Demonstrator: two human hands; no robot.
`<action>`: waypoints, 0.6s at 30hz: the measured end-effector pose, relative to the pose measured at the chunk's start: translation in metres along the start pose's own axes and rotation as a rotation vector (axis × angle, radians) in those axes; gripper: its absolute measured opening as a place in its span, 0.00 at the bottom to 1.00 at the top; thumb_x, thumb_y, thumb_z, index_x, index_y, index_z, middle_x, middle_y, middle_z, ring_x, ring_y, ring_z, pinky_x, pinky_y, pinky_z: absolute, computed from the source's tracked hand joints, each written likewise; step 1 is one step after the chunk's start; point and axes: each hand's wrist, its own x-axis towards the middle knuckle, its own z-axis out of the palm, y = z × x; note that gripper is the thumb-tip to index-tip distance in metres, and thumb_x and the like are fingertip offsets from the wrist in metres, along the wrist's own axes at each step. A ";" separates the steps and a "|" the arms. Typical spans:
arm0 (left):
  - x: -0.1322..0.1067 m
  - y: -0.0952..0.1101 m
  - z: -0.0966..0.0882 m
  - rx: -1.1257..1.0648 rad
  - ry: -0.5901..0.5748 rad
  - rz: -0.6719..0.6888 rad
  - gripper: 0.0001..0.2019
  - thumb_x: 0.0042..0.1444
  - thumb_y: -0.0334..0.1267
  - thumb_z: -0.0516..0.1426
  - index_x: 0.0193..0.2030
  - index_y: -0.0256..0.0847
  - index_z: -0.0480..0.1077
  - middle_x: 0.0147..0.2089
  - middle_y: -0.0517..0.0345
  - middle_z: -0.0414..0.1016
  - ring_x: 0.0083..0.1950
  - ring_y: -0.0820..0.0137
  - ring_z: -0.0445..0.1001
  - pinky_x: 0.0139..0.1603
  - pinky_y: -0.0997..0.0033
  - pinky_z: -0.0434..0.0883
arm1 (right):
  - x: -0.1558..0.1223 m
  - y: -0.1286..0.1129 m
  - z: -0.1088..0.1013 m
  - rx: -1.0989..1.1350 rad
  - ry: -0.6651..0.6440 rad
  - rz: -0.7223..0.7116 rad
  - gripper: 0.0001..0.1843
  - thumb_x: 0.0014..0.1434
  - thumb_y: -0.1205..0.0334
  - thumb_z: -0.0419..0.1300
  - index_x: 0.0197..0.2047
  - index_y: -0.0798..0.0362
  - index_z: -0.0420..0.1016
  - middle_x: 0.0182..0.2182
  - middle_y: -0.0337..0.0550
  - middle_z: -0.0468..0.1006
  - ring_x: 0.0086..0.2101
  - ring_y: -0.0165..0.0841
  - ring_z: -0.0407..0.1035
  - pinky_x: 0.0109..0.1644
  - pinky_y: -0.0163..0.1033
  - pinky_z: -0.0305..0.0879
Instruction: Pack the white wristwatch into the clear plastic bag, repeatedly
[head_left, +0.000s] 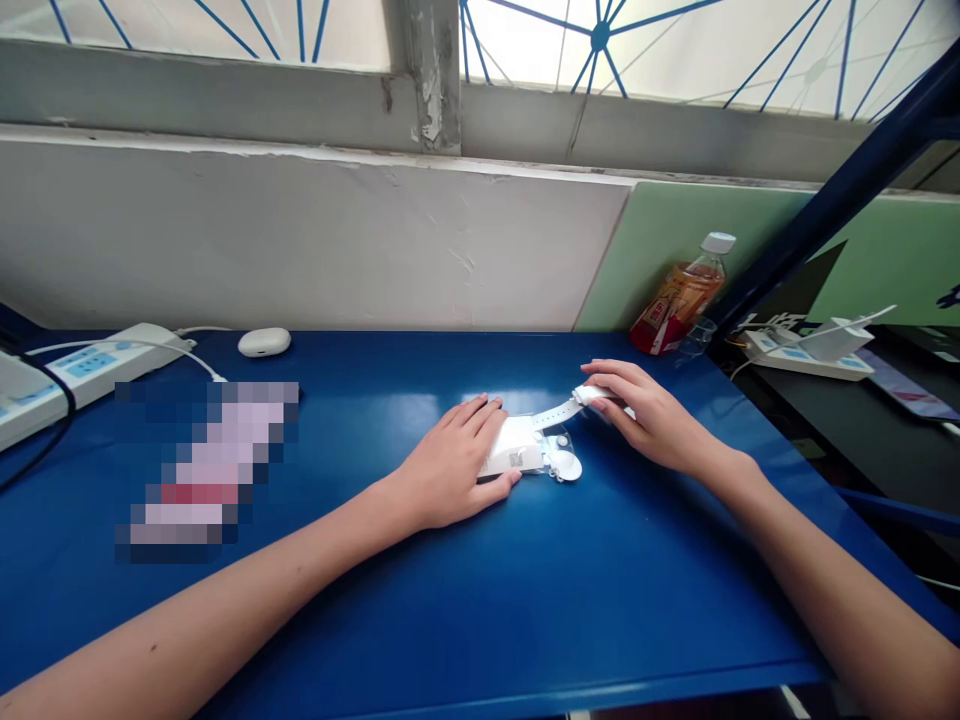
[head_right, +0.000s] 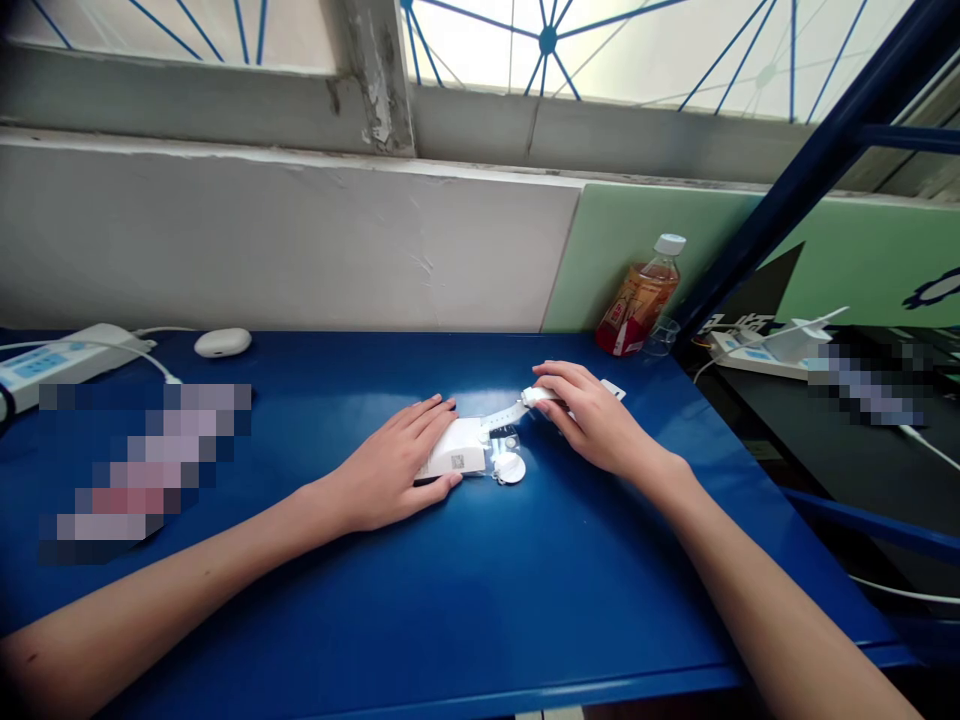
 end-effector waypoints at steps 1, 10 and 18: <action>0.000 -0.001 0.000 -0.005 0.000 0.002 0.35 0.64 0.55 0.49 0.69 0.29 0.56 0.72 0.37 0.56 0.73 0.50 0.52 0.71 0.51 0.53 | 0.000 0.001 -0.001 0.016 0.000 0.008 0.12 0.70 0.58 0.50 0.50 0.51 0.71 0.57 0.55 0.72 0.59 0.45 0.65 0.61 0.53 0.65; -0.001 -0.004 0.002 -0.048 -0.004 0.032 0.36 0.66 0.56 0.48 0.71 0.29 0.54 0.73 0.36 0.52 0.74 0.48 0.48 0.71 0.48 0.51 | 0.000 0.012 -0.011 0.038 0.147 0.052 0.13 0.69 0.57 0.52 0.50 0.50 0.74 0.53 0.53 0.75 0.55 0.44 0.69 0.58 0.51 0.67; -0.001 -0.003 0.002 -0.070 -0.012 0.034 0.36 0.66 0.56 0.49 0.72 0.30 0.52 0.73 0.34 0.51 0.74 0.46 0.47 0.70 0.43 0.52 | 0.000 0.012 -0.011 0.035 0.191 0.087 0.14 0.68 0.55 0.52 0.50 0.50 0.74 0.53 0.52 0.75 0.53 0.45 0.70 0.56 0.52 0.68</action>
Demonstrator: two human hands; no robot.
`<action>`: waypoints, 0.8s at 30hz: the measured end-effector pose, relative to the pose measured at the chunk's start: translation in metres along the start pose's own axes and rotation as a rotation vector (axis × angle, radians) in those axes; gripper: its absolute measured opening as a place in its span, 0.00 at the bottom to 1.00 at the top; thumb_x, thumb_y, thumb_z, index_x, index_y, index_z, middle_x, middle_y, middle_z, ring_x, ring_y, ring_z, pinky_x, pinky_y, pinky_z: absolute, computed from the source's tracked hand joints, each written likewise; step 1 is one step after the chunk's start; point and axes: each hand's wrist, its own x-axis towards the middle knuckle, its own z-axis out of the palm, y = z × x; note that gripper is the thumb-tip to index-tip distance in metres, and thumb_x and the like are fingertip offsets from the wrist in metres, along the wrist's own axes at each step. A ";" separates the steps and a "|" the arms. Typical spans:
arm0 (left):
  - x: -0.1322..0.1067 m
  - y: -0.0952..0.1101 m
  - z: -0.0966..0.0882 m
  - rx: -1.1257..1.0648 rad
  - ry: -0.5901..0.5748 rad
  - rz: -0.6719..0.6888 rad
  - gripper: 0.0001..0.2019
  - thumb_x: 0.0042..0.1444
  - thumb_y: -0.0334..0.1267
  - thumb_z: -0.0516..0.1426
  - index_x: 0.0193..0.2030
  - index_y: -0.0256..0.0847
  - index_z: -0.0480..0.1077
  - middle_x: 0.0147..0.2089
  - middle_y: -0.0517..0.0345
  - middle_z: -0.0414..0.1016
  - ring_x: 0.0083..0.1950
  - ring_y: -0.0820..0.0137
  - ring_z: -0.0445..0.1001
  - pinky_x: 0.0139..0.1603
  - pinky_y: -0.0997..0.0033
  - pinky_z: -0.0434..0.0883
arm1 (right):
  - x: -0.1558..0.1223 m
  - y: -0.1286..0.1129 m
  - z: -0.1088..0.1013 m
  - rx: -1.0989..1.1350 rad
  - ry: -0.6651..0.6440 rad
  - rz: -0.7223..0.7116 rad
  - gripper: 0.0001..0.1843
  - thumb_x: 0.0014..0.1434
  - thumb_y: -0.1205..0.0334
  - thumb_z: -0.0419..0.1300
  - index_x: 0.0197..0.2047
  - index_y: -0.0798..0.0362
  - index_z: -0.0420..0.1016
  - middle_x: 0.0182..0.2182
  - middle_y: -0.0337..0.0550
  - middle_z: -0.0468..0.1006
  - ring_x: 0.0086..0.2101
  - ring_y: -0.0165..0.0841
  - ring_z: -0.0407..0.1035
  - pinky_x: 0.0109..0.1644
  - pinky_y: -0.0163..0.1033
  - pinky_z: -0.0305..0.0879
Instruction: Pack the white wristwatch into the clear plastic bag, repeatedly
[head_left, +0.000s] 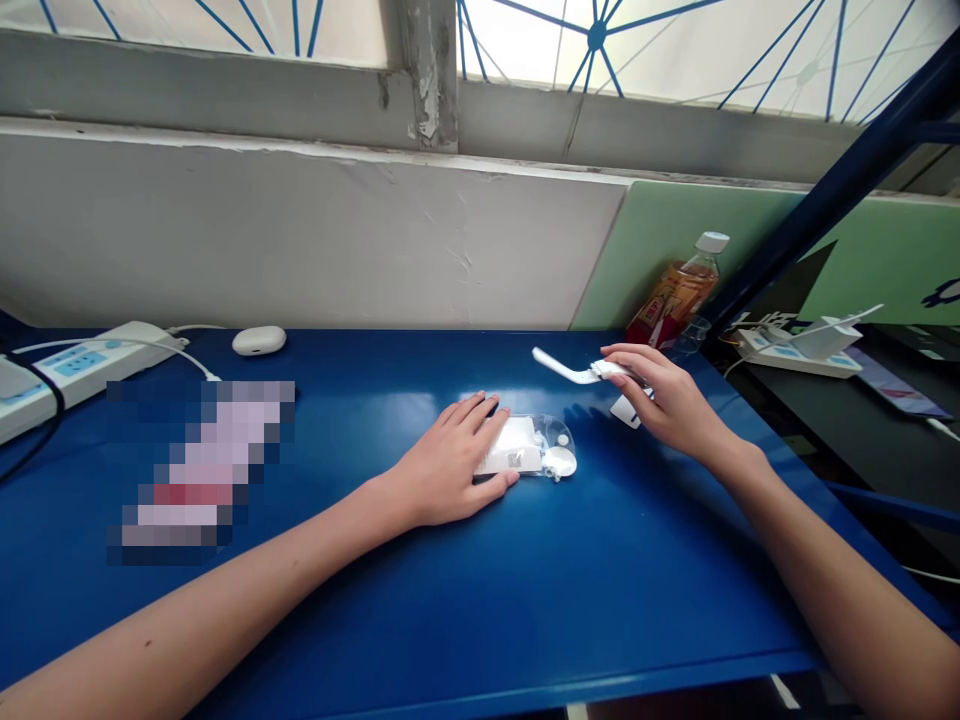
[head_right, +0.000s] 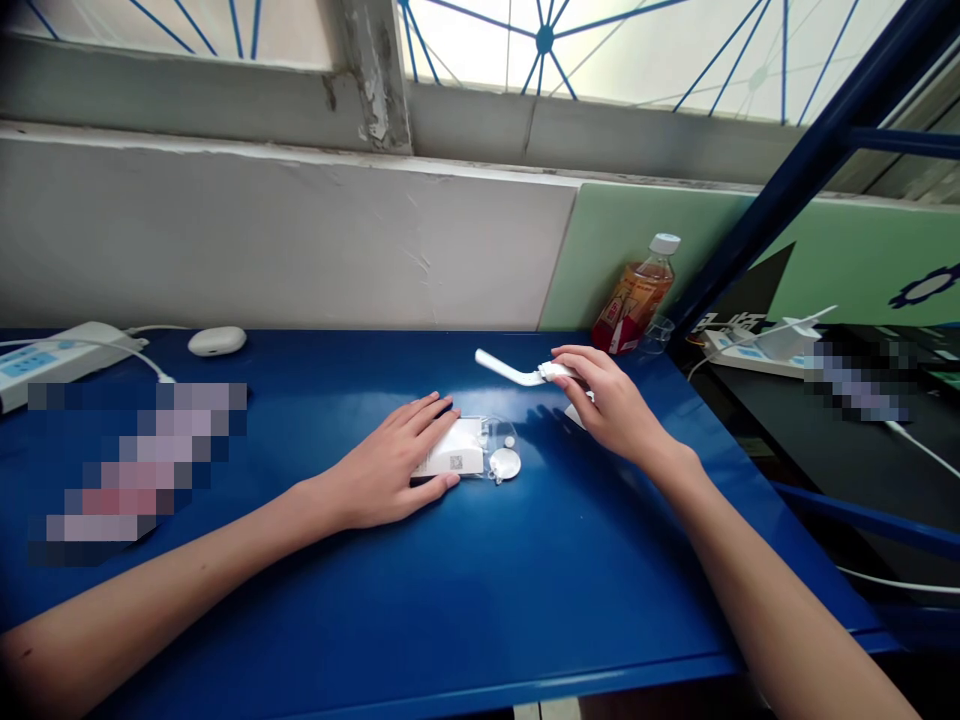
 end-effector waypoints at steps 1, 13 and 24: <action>0.000 0.000 0.000 -0.005 0.008 0.002 0.37 0.65 0.55 0.50 0.72 0.30 0.52 0.73 0.33 0.50 0.74 0.45 0.47 0.69 0.42 0.53 | 0.000 -0.001 0.002 -0.003 0.008 0.000 0.13 0.68 0.56 0.52 0.50 0.50 0.74 0.53 0.53 0.75 0.53 0.45 0.70 0.57 0.52 0.68; 0.001 0.015 -0.011 0.174 0.744 0.468 0.22 0.59 0.34 0.57 0.60 0.33 0.64 0.64 0.33 0.65 0.69 0.50 0.62 0.62 0.49 0.68 | -0.012 -0.042 0.017 -0.098 -0.016 -0.163 0.12 0.68 0.61 0.54 0.52 0.53 0.70 0.47 0.52 0.80 0.46 0.42 0.75 0.50 0.48 0.71; 0.006 0.034 -0.006 0.166 0.530 0.317 0.13 0.67 0.30 0.49 0.54 0.31 0.71 0.52 0.43 0.79 0.56 0.60 0.76 0.69 0.48 0.60 | -0.017 -0.082 0.018 0.000 0.062 -0.449 0.14 0.69 0.57 0.54 0.48 0.55 0.76 0.30 0.47 0.83 0.28 0.35 0.75 0.35 0.41 0.67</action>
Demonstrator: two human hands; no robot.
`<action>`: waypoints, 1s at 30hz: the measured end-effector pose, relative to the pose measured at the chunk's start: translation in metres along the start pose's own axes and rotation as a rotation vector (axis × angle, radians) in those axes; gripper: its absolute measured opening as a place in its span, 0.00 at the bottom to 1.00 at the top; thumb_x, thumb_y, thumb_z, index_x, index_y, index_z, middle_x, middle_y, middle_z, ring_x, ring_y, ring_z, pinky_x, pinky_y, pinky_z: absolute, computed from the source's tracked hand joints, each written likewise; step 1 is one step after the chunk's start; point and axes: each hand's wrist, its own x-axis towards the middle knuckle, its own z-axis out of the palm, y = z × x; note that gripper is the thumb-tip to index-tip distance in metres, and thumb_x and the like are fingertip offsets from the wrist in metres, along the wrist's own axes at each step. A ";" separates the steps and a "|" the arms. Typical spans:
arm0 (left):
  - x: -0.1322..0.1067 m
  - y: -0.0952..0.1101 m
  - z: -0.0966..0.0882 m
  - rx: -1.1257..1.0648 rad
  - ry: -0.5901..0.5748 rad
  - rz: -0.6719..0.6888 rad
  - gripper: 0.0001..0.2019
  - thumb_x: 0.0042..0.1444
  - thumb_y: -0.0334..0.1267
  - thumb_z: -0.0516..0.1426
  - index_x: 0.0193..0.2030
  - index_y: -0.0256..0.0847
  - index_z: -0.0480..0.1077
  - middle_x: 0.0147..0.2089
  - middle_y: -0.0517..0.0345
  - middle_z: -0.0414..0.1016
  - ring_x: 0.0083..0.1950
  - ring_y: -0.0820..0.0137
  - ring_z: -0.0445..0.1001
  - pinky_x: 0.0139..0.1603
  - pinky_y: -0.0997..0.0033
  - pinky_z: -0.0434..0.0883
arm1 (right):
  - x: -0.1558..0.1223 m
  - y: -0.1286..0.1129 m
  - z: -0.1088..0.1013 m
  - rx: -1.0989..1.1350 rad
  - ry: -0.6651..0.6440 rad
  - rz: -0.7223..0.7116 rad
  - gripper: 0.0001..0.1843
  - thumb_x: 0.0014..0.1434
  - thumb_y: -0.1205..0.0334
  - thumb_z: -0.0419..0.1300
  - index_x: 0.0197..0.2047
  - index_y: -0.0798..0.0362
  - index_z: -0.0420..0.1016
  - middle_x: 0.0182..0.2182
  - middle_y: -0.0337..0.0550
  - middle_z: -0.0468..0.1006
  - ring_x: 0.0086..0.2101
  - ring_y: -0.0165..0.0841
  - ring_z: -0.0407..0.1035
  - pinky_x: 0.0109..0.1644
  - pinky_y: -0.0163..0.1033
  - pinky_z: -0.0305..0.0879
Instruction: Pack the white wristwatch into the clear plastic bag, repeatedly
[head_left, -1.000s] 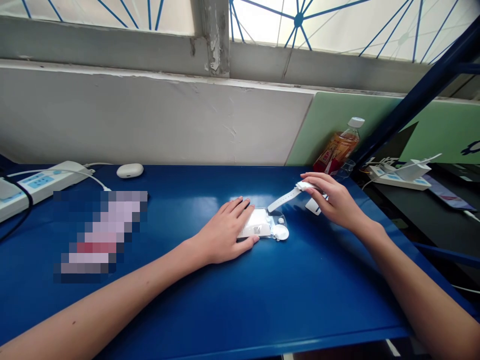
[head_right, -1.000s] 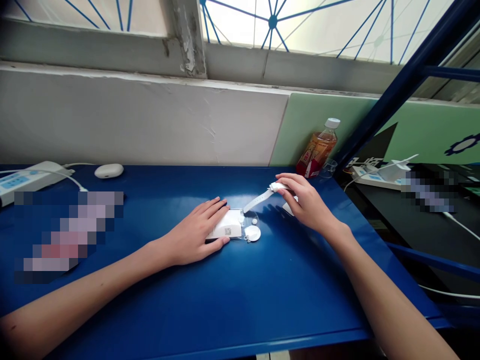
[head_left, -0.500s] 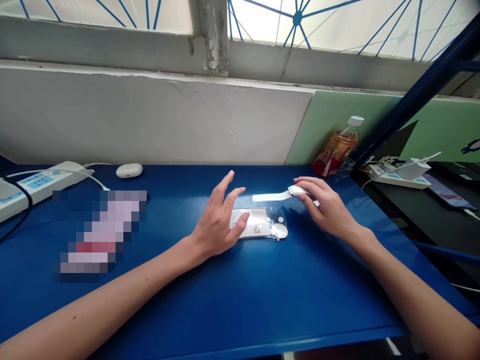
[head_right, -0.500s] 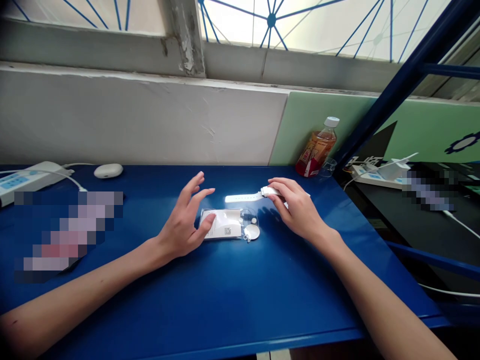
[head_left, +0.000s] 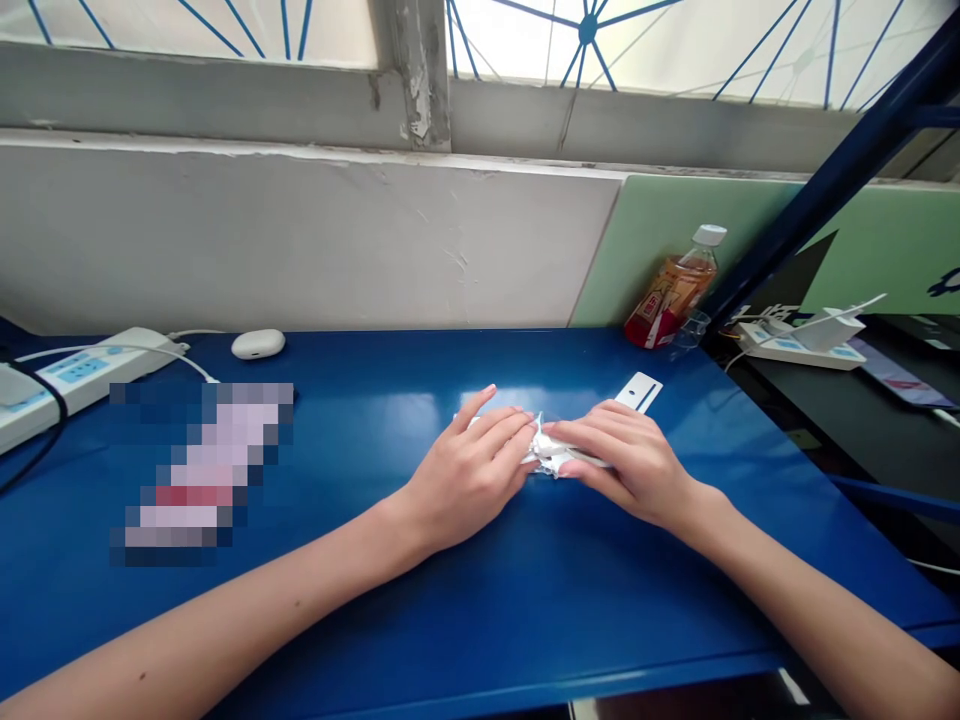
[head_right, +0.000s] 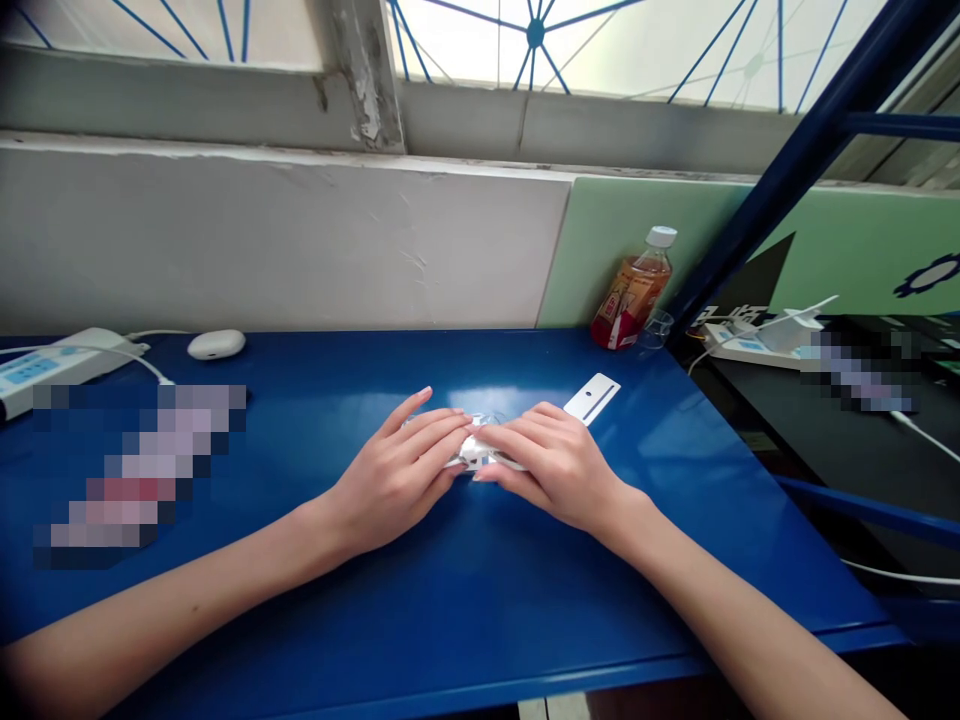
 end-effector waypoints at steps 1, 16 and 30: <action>0.000 -0.001 -0.001 -0.047 -0.016 -0.022 0.14 0.68 0.30 0.47 0.52 0.32 0.71 0.51 0.45 0.79 0.54 0.62 0.77 0.69 0.50 0.60 | 0.001 -0.001 -0.002 0.023 0.008 0.025 0.14 0.68 0.55 0.56 0.48 0.54 0.77 0.27 0.45 0.82 0.25 0.34 0.73 0.33 0.40 0.66; 0.020 0.014 -0.011 -1.631 -0.363 -0.744 0.18 0.69 0.49 0.51 0.45 0.34 0.71 0.38 0.47 0.79 0.40 0.61 0.81 0.49 0.59 0.74 | 0.049 0.005 0.017 1.220 0.070 0.763 0.22 0.67 0.42 0.52 0.48 0.47 0.80 0.49 0.46 0.80 0.45 0.36 0.75 0.50 0.43 0.71; 0.017 0.005 -0.001 -1.996 -0.255 -1.054 0.15 0.69 0.41 0.51 0.44 0.30 0.73 0.39 0.42 0.80 0.41 0.60 0.82 0.51 0.55 0.73 | 0.068 0.018 0.039 1.971 -0.198 0.897 0.29 0.71 0.50 0.36 0.59 0.54 0.70 0.53 0.49 0.79 0.51 0.38 0.75 0.62 0.48 0.64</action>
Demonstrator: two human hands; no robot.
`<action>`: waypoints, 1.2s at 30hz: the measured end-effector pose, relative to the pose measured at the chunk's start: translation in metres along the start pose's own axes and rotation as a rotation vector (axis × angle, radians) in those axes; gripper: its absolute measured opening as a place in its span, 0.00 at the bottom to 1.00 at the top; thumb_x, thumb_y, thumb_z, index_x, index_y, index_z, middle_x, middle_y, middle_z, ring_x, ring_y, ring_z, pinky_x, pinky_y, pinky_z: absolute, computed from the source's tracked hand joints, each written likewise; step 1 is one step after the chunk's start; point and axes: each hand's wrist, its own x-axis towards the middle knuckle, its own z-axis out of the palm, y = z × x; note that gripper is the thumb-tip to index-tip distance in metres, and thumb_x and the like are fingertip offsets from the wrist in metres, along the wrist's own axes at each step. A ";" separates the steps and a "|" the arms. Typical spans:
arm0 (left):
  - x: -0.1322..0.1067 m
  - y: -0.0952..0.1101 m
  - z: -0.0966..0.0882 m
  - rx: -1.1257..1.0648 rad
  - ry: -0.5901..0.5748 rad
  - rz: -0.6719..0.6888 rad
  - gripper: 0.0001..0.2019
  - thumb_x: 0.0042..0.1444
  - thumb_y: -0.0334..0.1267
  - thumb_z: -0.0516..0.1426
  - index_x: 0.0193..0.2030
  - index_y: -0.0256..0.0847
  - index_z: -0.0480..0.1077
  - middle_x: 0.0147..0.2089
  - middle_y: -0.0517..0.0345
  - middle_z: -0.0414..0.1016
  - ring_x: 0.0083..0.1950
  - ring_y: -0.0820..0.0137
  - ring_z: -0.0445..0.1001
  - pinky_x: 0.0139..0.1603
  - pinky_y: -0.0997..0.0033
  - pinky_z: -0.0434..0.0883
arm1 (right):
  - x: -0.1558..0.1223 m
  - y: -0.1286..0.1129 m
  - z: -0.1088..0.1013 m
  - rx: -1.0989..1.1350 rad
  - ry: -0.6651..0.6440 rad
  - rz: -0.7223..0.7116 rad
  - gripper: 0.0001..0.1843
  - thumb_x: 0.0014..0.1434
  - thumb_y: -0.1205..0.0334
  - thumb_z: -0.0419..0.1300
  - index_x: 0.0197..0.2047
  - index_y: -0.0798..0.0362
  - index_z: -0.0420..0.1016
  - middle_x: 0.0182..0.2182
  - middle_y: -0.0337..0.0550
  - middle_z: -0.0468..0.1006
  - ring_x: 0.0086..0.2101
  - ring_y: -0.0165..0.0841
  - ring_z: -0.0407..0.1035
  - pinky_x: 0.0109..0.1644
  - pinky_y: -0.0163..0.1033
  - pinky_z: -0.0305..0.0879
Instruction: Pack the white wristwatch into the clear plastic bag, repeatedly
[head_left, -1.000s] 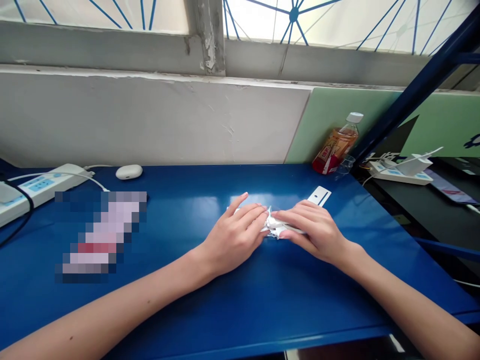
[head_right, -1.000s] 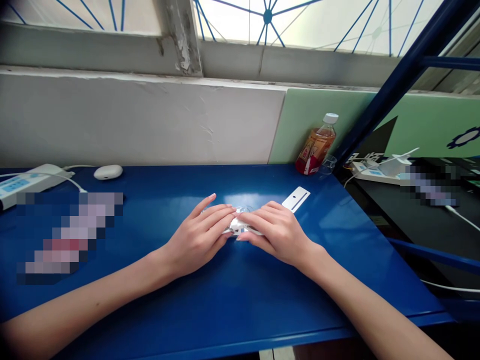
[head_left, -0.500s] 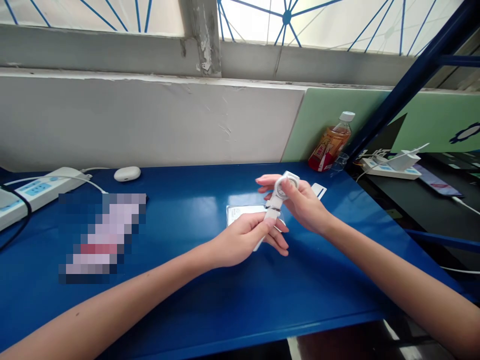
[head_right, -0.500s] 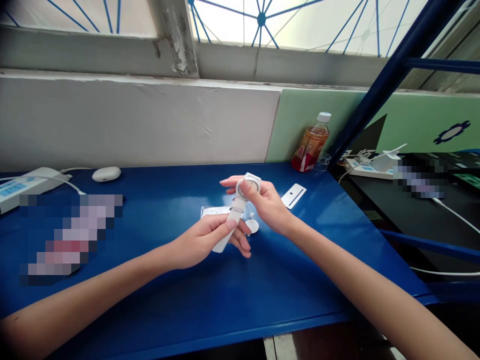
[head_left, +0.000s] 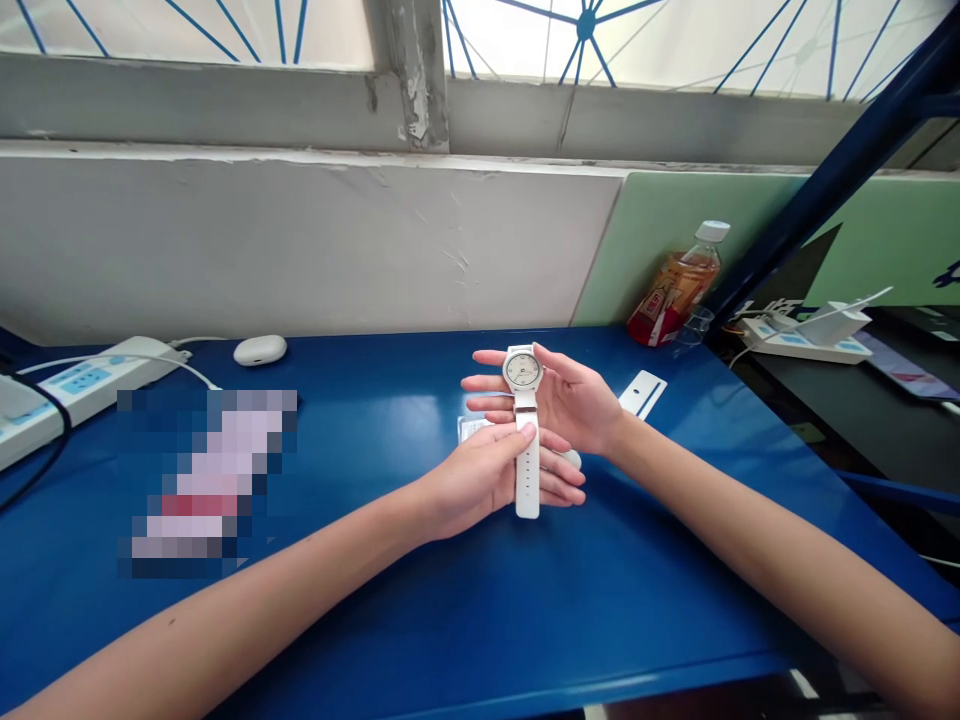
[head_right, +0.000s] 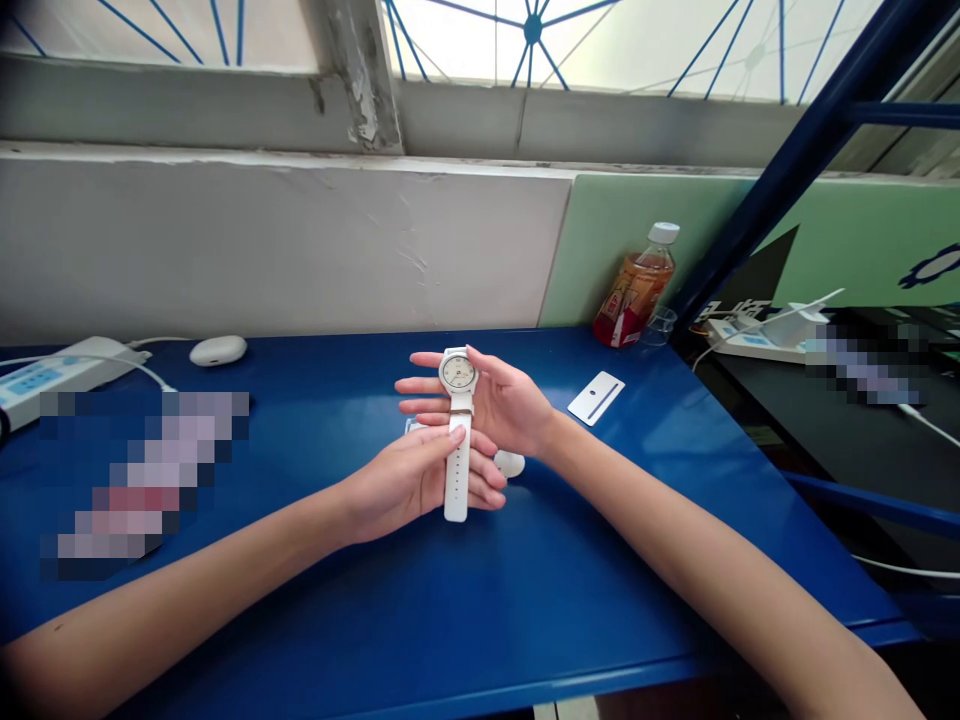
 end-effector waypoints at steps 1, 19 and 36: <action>0.000 -0.001 -0.001 0.005 -0.005 -0.006 0.15 0.69 0.41 0.52 0.43 0.30 0.73 0.40 0.41 0.80 0.41 0.59 0.82 0.51 0.54 0.73 | -0.001 0.001 -0.001 0.000 -0.007 0.004 0.28 0.71 0.51 0.36 0.59 0.54 0.69 0.53 0.49 0.79 0.52 0.38 0.75 0.63 0.49 0.63; -0.001 0.000 0.000 0.041 -0.028 -0.024 0.19 0.69 0.46 0.52 0.44 0.29 0.75 0.40 0.40 0.80 0.41 0.60 0.82 0.45 0.62 0.75 | -0.001 -0.002 -0.002 -0.037 0.019 -0.015 0.33 0.71 0.46 0.34 0.56 0.57 0.72 0.56 0.53 0.77 0.53 0.38 0.74 0.63 0.47 0.62; -0.001 0.003 0.005 0.048 0.086 -0.078 0.18 0.72 0.40 0.47 0.48 0.27 0.73 0.45 0.35 0.80 0.42 0.60 0.82 0.46 0.61 0.76 | 0.002 0.000 -0.004 -0.095 0.022 -0.014 0.23 0.72 0.52 0.41 0.60 0.51 0.69 0.53 0.49 0.79 0.54 0.36 0.73 0.63 0.46 0.63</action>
